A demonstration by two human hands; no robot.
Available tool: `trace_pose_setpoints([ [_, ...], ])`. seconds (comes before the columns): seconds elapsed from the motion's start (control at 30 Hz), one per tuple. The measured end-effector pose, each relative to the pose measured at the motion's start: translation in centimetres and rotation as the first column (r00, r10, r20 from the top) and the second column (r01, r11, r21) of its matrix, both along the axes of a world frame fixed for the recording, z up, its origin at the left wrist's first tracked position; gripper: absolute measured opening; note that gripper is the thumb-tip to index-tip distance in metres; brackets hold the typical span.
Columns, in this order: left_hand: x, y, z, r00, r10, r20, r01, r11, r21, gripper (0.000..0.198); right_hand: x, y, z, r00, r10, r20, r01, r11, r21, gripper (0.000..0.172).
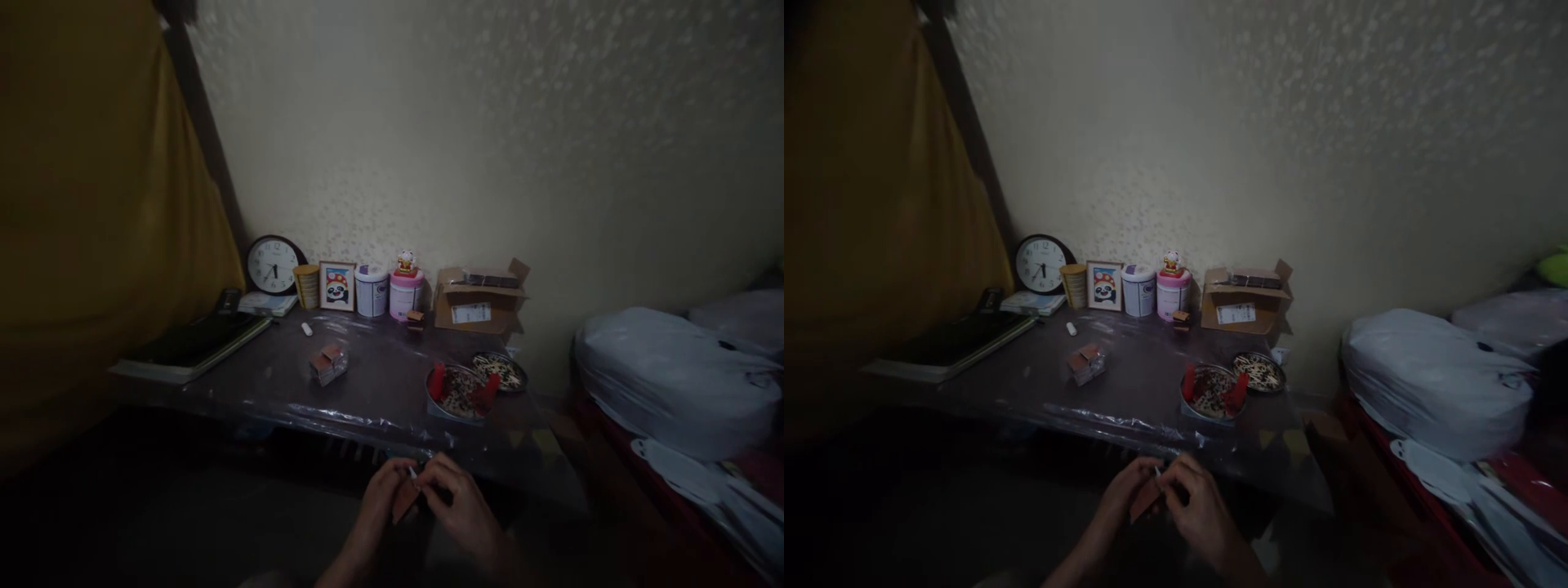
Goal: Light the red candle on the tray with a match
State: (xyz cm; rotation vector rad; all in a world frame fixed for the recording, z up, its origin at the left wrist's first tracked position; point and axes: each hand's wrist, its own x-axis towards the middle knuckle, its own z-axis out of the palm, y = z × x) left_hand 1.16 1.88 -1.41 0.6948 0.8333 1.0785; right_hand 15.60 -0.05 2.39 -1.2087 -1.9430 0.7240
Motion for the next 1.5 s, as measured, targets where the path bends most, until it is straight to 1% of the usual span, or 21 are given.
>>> trace_pose_setpoints([
  [0.17, 0.1, -0.2, -0.2, 0.999, -0.009, 0.051, 0.008, 1.000, 0.024, 0.035, -0.1, 0.3, -0.3, 0.992, 0.001, -0.129, -0.010, 0.998, -0.067, 0.012],
  [0.27, 0.2, 0.0, -0.4, 0.998, 0.003, 0.057, -0.004, 1.000, 0.016, 0.036, 0.2, 0.6, -0.2, 0.963, -0.008, -0.269, -0.019, 0.995, -0.096, 0.019],
  [0.37, 0.2, 0.6, -0.8, 0.997, 0.041, 0.065, -0.042, 0.999, 0.009, 0.038, 0.5, 1.1, -0.2, 0.903, -0.079, -0.423, -0.002, 0.982, -0.188, 0.031],
  [0.43, 0.2, 0.9, -0.9, 0.995, 0.069, 0.066, -0.070, 0.997, 0.011, 0.041, 0.6, 1.3, -0.4, 0.884, -0.149, -0.444, 0.050, 0.973, -0.227, 0.033],
  [0.47, 0.2, 1.1, -1.0, 0.993, 0.089, 0.071, -0.091, 0.996, 0.014, 0.041, 0.5, 1.4, -0.7, 0.889, -0.176, -0.423, 0.090, 0.972, -0.215, 0.032],
  [0.53, 0.1, 1.3, -0.9, 0.988, 0.126, 0.094, -0.129, 0.991, 0.027, 0.042, 0.3, 1.3, -1.2, 0.919, -0.196, -0.344, 0.157, 0.978, -0.137, 0.025],
  [0.6, 0.0, 1.3, -0.8, 0.979, 0.171, 0.115, -0.180, 0.981, 0.072, 0.039, -0.2, 1.0, -1.7, 0.955, -0.179, -0.238, 0.178, 0.984, -0.026, 0.018],
  [0.63, -0.2, 1.3, -0.8, 0.975, 0.188, 0.117, -0.200, 0.974, 0.105, 0.037, -0.5, 0.8, -1.9, 0.970, -0.161, -0.182, 0.170, 0.985, 0.030, 0.019],
  [0.7, -0.4, 1.1, -0.4, 0.972, 0.210, 0.106, -0.224, 0.962, 0.158, 0.033, -1.2, 0.4, -2.1, 0.987, -0.133, -0.085, 0.143, 0.982, 0.125, 0.031],
  [0.77, -0.7, 0.9, 0.1, 0.969, 0.235, 0.072, -0.245, 0.952, 0.185, 0.030, -1.7, 0.0, -2.2, 0.993, -0.119, -0.021, 0.121, 0.974, 0.190, 0.044],
  [0.8, -0.9, 0.7, 0.5, 0.968, 0.248, 0.045, -0.252, 0.949, 0.192, 0.029, -2.0, -0.1, -2.3, 0.993, -0.119, -0.003, 0.117, 0.970, 0.211, 0.048],
  [0.93, -1.2, -0.3, 2.2, 0.958, 0.279, -0.060, -0.260, 0.939, 0.225, 0.026, -2.5, -0.7, -2.2, 0.989, -0.146, 0.020, 0.138, 0.963, 0.233, 0.053],
  [1.07, -1.2, -0.8, 3.1, 0.952, 0.291, -0.090, -0.262, 0.934, 0.244, 0.024, -2.7, -1.0, -1.9, 0.988, -0.153, 0.038, 0.143, 0.970, 0.196, 0.054],
  [1.3, -1.1, -1.0, 3.4, 0.946, 0.304, -0.116, -0.266, 0.928, 0.263, 0.023, -2.8, -1.0, -1.7, 0.988, -0.141, 0.061, 0.124, 0.967, 0.223, 0.051],
  [1.5, -0.8, -1.0, 3.6, 0.923, 0.373, -0.091, -0.344, 0.908, 0.238, 0.019, -3.1, -1.1, -1.6, 0.990, -0.123, 0.074, 0.099, 0.957, 0.272, 0.047],
])
